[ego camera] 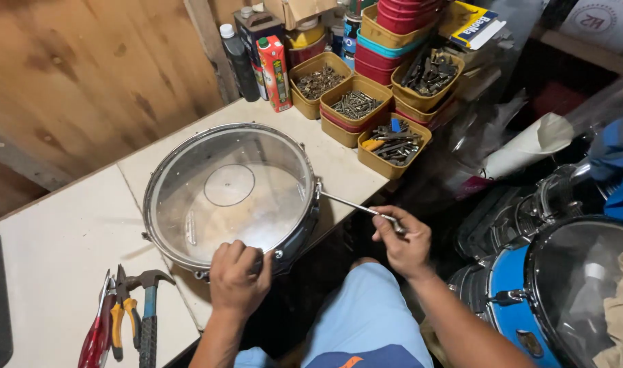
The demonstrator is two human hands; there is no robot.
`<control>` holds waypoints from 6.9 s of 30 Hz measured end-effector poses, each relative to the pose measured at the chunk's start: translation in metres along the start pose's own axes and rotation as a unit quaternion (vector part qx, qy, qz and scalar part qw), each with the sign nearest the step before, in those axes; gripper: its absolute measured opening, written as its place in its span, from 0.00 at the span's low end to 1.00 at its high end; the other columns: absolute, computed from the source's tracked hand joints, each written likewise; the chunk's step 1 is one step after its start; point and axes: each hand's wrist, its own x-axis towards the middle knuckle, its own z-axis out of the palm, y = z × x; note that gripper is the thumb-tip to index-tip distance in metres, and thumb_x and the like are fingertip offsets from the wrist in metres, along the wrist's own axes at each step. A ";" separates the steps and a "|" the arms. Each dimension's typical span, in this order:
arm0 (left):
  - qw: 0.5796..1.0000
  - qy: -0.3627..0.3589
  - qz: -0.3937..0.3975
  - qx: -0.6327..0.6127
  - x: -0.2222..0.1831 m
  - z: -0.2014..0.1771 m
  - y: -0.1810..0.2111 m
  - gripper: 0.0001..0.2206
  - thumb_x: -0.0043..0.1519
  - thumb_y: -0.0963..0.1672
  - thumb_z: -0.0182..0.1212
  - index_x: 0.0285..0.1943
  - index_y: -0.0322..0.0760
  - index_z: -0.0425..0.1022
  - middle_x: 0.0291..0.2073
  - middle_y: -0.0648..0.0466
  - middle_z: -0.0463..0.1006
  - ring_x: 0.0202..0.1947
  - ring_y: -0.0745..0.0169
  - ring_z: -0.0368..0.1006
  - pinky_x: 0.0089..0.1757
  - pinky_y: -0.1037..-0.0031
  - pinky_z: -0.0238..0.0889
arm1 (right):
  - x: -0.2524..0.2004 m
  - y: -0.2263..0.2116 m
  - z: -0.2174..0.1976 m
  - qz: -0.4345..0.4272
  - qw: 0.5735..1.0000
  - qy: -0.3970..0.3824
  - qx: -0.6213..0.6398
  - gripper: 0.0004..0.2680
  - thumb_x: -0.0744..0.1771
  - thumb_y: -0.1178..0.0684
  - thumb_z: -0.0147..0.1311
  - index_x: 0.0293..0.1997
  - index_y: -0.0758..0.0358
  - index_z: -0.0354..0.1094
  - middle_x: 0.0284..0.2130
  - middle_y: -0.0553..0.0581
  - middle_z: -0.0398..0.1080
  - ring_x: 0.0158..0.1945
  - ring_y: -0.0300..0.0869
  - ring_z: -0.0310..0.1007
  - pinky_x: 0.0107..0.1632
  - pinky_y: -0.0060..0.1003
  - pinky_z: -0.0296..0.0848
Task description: Repairing a snare drum by adjusting the tension rods with a drum key
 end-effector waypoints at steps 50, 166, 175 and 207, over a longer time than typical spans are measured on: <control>0.996 -0.077 0.037 0.022 0.040 0.122 -0.014 0.03 0.51 0.40 0.55 0.31 0.37 0.67 0.28 0.46 0.69 0.27 0.41 0.68 0.32 0.55 0.63 | -0.032 -0.001 -0.002 -0.154 0.976 -0.086 -0.128 0.05 0.65 0.56 0.58 0.42 0.59 0.78 0.31 0.51 0.81 0.24 0.33 0.79 0.32 0.24 0.77; 0.981 0.032 -0.071 0.180 -0.030 0.057 -0.008 0.18 0.62 0.47 0.53 0.59 0.39 0.75 0.57 0.51 0.76 0.57 0.56 0.71 0.65 0.63 0.45 | 0.164 -0.006 0.148 -0.233 0.734 -0.323 -0.551 0.16 0.67 0.35 0.53 0.39 0.56 0.77 0.32 0.61 0.78 0.40 0.60 0.77 0.42 0.56 0.72; 0.982 0.037 -0.070 0.173 -0.030 0.059 -0.009 0.18 0.61 0.47 0.54 0.59 0.39 0.75 0.57 0.51 0.76 0.57 0.55 0.70 0.64 0.61 0.46 | 0.163 -0.033 0.178 -0.160 0.659 -0.353 -0.644 0.24 0.70 0.36 0.40 0.29 0.67 0.77 0.30 0.73 0.76 0.39 0.69 0.75 0.43 0.62 0.71; 0.999 0.040 -0.001 -0.023 -0.033 0.010 -0.055 0.21 0.47 0.52 0.79 0.42 0.41 0.79 0.44 0.55 0.80 0.43 0.58 0.74 0.55 0.61 0.56 | 0.139 -0.040 0.101 -0.382 0.654 -0.462 -0.461 0.12 0.66 0.43 0.59 0.55 0.45 0.74 0.43 0.52 0.70 0.38 0.52 0.77 0.36 0.49 0.75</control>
